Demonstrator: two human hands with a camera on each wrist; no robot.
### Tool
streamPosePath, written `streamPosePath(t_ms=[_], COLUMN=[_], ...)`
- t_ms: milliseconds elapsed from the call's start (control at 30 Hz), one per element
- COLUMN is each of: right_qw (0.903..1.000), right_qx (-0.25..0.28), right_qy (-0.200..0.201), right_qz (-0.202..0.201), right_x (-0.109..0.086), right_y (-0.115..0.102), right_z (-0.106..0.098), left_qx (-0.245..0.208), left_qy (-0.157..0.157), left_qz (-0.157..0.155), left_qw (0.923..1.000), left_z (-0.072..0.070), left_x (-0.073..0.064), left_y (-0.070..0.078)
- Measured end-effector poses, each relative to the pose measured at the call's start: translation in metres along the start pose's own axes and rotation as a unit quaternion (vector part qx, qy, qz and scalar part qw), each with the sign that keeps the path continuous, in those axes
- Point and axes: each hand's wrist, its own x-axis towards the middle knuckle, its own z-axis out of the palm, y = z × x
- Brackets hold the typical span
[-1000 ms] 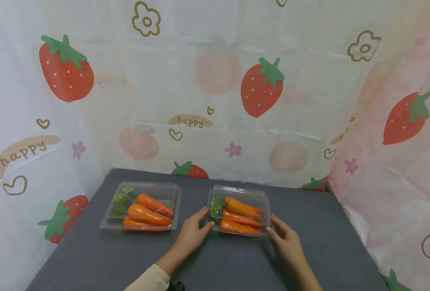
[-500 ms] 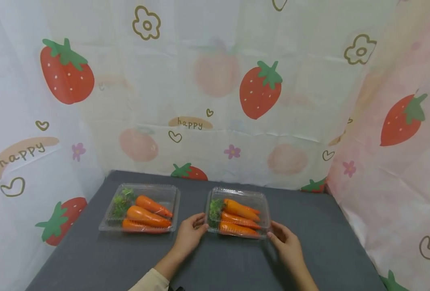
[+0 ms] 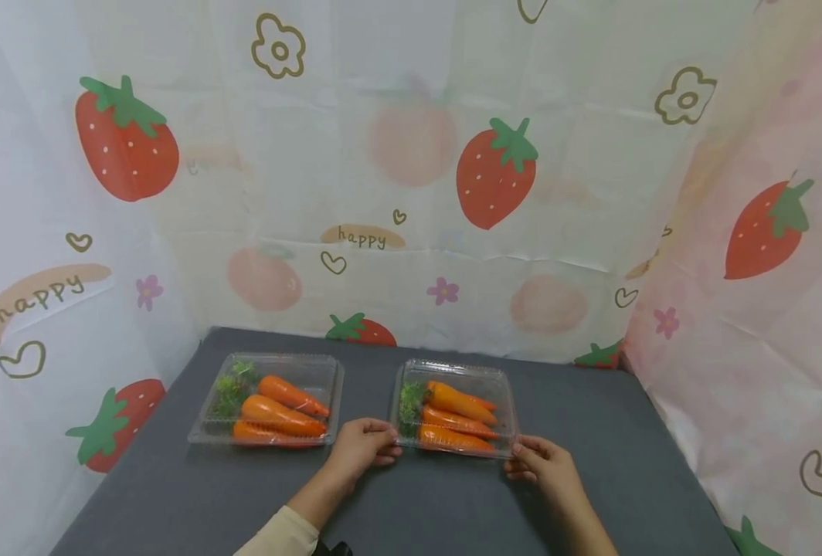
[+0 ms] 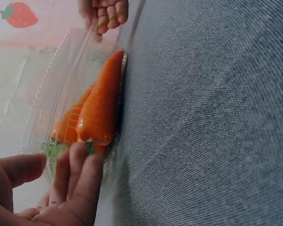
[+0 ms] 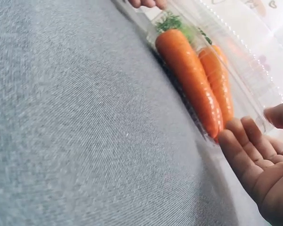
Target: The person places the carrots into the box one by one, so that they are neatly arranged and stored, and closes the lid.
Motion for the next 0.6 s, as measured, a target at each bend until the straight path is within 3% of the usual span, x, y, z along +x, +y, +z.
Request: streamPosePath(t_ms=[200, 600], right_qw=[0.9996, 0.9984], right_qx=[0.012, 0.032], right_qy=[-0.019, -0.044], right_qz=[0.016, 0.015], right_x=[0.0024, 0.0043], right_y=[-0.0021, -0.0011], right_z=[-0.0008, -0.0034], left_qx=[-0.041, -0.071], left_qy=[-0.016, -0.004], left_qz=[-0.031, -0.03], left_qw=[0.9986, 0.997], left_z=[-0.0008, 0.0012], left_x=[0.0002, 0.0045], left_y=[0.0017, -0.0005])
